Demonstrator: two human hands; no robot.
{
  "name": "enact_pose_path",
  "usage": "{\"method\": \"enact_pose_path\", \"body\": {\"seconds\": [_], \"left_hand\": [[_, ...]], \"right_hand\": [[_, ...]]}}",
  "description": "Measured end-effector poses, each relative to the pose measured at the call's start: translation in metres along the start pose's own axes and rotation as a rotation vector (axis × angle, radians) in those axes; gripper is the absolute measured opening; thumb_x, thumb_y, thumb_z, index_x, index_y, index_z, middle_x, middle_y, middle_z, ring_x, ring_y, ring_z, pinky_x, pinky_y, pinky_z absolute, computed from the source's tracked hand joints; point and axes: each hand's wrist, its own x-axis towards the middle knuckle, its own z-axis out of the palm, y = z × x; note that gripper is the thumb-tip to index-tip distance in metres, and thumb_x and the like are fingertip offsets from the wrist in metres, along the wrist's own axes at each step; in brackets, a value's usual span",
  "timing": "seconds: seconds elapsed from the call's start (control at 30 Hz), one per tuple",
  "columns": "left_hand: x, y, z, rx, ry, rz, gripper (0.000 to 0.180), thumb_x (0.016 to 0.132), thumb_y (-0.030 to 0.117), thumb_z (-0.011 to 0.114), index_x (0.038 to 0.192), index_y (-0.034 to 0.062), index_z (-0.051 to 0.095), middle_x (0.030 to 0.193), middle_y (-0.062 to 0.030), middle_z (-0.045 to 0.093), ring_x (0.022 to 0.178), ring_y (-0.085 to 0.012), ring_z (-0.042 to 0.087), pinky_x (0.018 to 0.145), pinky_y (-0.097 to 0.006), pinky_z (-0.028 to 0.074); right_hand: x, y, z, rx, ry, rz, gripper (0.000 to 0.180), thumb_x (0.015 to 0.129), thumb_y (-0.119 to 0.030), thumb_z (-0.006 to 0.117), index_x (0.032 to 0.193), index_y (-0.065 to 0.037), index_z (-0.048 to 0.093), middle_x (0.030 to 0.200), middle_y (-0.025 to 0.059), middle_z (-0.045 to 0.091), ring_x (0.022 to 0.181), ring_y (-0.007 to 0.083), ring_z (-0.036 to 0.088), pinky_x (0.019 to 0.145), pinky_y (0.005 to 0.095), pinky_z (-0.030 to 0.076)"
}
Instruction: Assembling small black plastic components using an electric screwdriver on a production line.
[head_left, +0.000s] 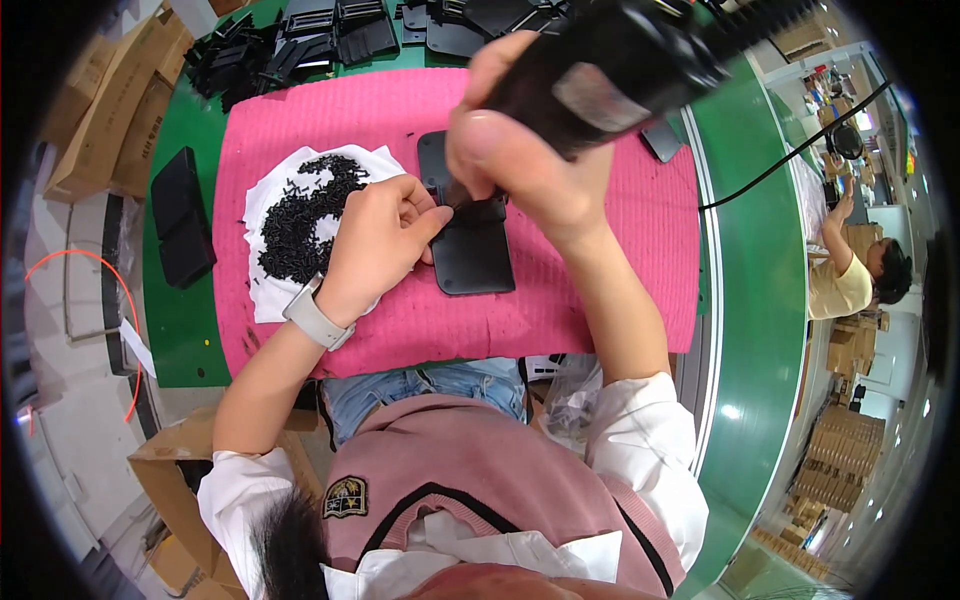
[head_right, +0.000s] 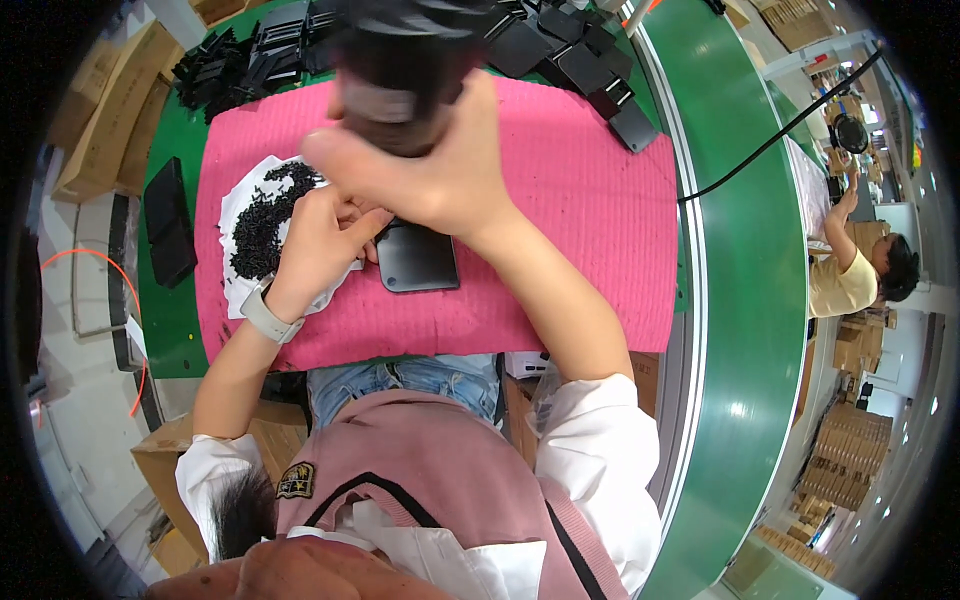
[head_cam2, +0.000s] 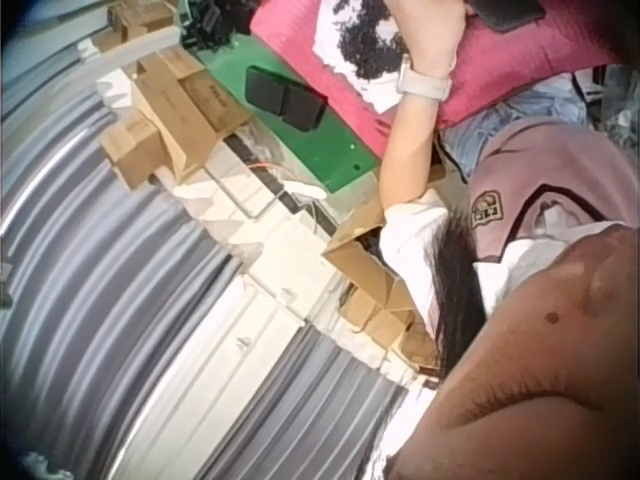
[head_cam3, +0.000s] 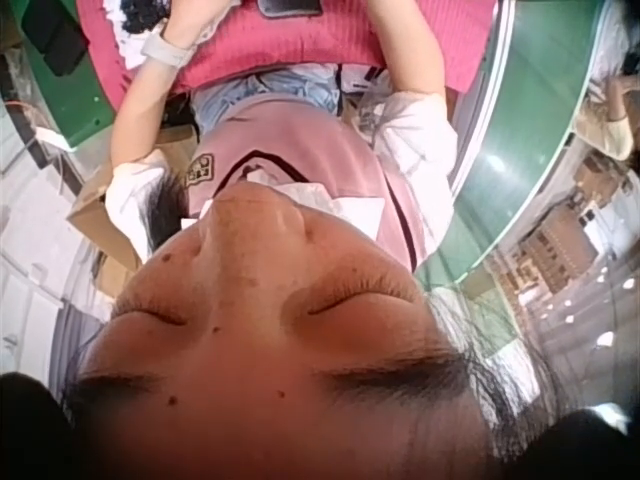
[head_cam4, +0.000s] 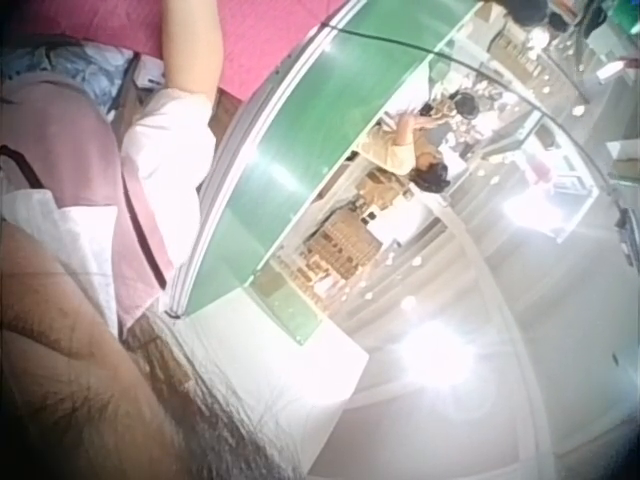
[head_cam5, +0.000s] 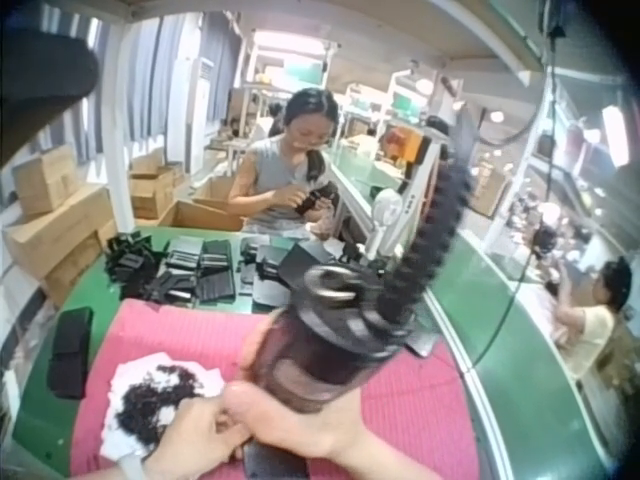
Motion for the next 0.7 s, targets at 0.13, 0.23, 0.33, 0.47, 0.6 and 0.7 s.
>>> {"method": "enact_pose_path", "body": {"seconds": [0.13,0.23,0.33,0.47,0.6,0.7], "left_hand": [[-0.001,-0.006,0.001,0.039,0.064,0.046,0.017,0.080,0.005,0.066,0.072,-0.0057,0.056,0.055,-0.0111,0.060,0.046,-0.0149,0.061,0.044,-0.026,0.044],[-0.002,0.000,0.002,0.085,0.057,0.029,0.018,0.081,0.005,0.066,0.072,-0.0054,0.055,0.055,-0.0113,0.060,0.046,-0.0156,0.062,0.045,-0.026,0.044],[-0.002,-0.001,0.002,0.086,0.055,0.026,0.018,0.081,0.005,0.066,0.071,-0.0050,0.055,0.055,-0.0111,0.059,0.046,-0.0160,0.062,0.045,-0.027,0.044],[-0.003,-0.002,0.002,0.087,0.063,0.040,0.019,0.081,0.006,0.066,0.071,-0.0047,0.054,0.055,-0.0109,0.059,0.046,-0.0160,0.062,0.045,-0.027,0.044],[-0.002,-0.001,0.002,0.099,0.054,0.037,0.019,0.081,0.006,0.066,0.071,-0.0045,0.055,0.054,-0.0109,0.059,0.046,-0.0159,0.061,0.044,-0.027,0.044],[-0.003,-0.002,0.002,0.106,0.054,0.046,0.019,0.081,0.006,0.066,0.071,-0.0045,0.055,0.054,-0.0112,0.059,0.045,-0.0162,0.061,0.045,-0.027,0.044]], "right_hand": [[0.011,0.001,0.010,-0.089,-0.031,-0.098,0.019,0.074,-0.006,0.069,0.086,0.002,0.056,0.063,0.0043,0.054,0.048,0.0093,0.052,0.043,0.0222,0.040],[0.010,-0.002,0.010,-0.048,-0.020,0.011,0.020,0.073,-0.005,0.068,0.087,0.002,0.055,0.063,0.0043,0.054,0.047,0.0095,0.052,0.043,0.0229,0.041],[0.011,-0.001,0.011,-0.044,-0.012,0.004,0.020,0.073,-0.004,0.068,0.088,0.002,0.055,0.064,0.0046,0.055,0.046,0.0096,0.052,0.042,0.0232,0.041],[0.013,0.003,0.014,-0.028,-0.020,-0.050,0.020,0.073,-0.003,0.067,0.088,0.003,0.055,0.064,0.0048,0.054,0.046,0.0095,0.051,0.042,0.0231,0.040],[0.014,0.006,0.010,-0.011,-0.049,-0.028,0.020,0.073,-0.004,0.068,0.087,0.003,0.055,0.063,0.0047,0.054,0.046,0.0093,0.050,0.042,0.0229,0.040],[0.014,0.007,0.009,0.002,-0.070,-0.024,0.019,0.073,-0.004,0.068,0.086,0.003,0.055,0.063,0.0047,0.053,0.045,0.0090,0.049,0.041,0.0227,0.039]]}}
